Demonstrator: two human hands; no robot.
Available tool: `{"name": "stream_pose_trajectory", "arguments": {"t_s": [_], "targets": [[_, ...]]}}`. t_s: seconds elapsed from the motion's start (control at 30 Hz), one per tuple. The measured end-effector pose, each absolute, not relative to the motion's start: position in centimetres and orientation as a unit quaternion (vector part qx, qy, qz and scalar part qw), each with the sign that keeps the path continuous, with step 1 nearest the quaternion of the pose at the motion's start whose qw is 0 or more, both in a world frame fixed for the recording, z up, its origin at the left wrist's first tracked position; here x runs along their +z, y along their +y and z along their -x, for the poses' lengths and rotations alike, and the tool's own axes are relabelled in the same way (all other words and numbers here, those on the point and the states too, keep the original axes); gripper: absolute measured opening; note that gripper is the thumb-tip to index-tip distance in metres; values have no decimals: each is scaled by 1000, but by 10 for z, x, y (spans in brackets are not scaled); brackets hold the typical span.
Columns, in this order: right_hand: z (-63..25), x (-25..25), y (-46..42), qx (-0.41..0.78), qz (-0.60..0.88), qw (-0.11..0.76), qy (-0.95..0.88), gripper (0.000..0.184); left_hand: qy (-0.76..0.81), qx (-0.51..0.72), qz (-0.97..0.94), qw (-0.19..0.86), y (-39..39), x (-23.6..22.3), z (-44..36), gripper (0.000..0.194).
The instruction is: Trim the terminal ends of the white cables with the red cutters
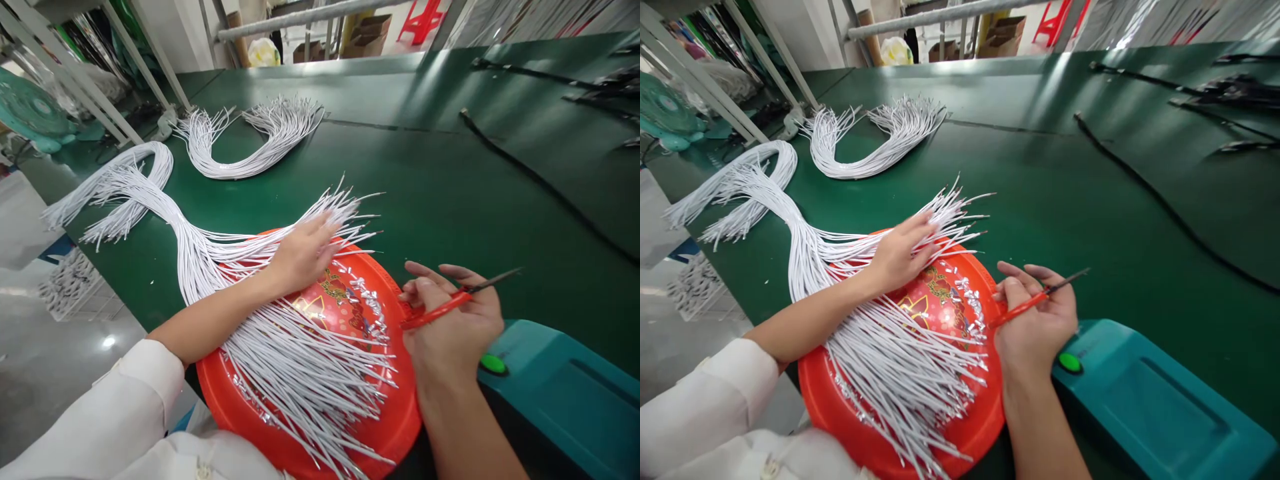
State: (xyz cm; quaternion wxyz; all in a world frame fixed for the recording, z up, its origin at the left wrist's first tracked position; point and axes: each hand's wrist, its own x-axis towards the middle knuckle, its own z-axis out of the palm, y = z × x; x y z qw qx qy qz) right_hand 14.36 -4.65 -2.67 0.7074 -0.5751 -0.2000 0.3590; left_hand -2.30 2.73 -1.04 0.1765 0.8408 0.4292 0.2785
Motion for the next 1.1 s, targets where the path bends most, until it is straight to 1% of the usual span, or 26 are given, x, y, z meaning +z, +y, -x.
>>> {"name": "stream_pose_trajectory", "arguments": {"t_s": [0.03,0.1,0.13,0.2,0.27,0.37,0.43,0.47,0.53,0.6,0.67,0.73,0.83,1.0,1.1], "targets": [[-144,-27,-46,361,573,708,-199,27,398,251,-863,185,17,-10,19,30],[-144,-26,-46,364,572,709,-193,27,321,158,-905,229,-2,-12,11,26],[-143,-25,-46,364,573,709,-189,27,276,104,-923,246,-11,-14,8,25],[-143,-24,-47,360,577,710,-183,27,216,23,-944,247,-25,-19,2,27],[-143,-24,-47,359,578,710,-183,27,198,-17,-951,237,-33,-22,-2,29],[-143,-24,-47,356,574,713,-188,27,210,-42,-946,245,-38,-22,-5,26],[-143,-24,-46,354,571,716,-186,27,246,-35,-926,285,-36,-21,-6,21],[-143,-25,-46,354,568,719,-184,27,277,-18,-905,322,-35,-20,-7,18],[-143,-25,-45,354,560,728,-177,27,351,42,-832,428,-30,-21,-8,16],[-143,-26,-45,350,554,736,-172,28,402,107,-726,547,-25,-23,-9,26],[-143,-26,-45,338,549,743,-180,28,425,155,-642,619,-20,-24,-10,37],[-143,-24,-46,329,546,745,-197,28,438,185,-614,630,-17,-25,-10,33],[-143,-20,-47,332,543,742,-211,26,436,205,-639,599,-17,-24,-9,26],[-142,-13,-51,330,538,748,-205,24,442,223,-660,564,-14,-14,-7,21],[-139,-14,-52,332,557,727,-225,25,475,266,-643,538,-10,-6,-7,22]]}}
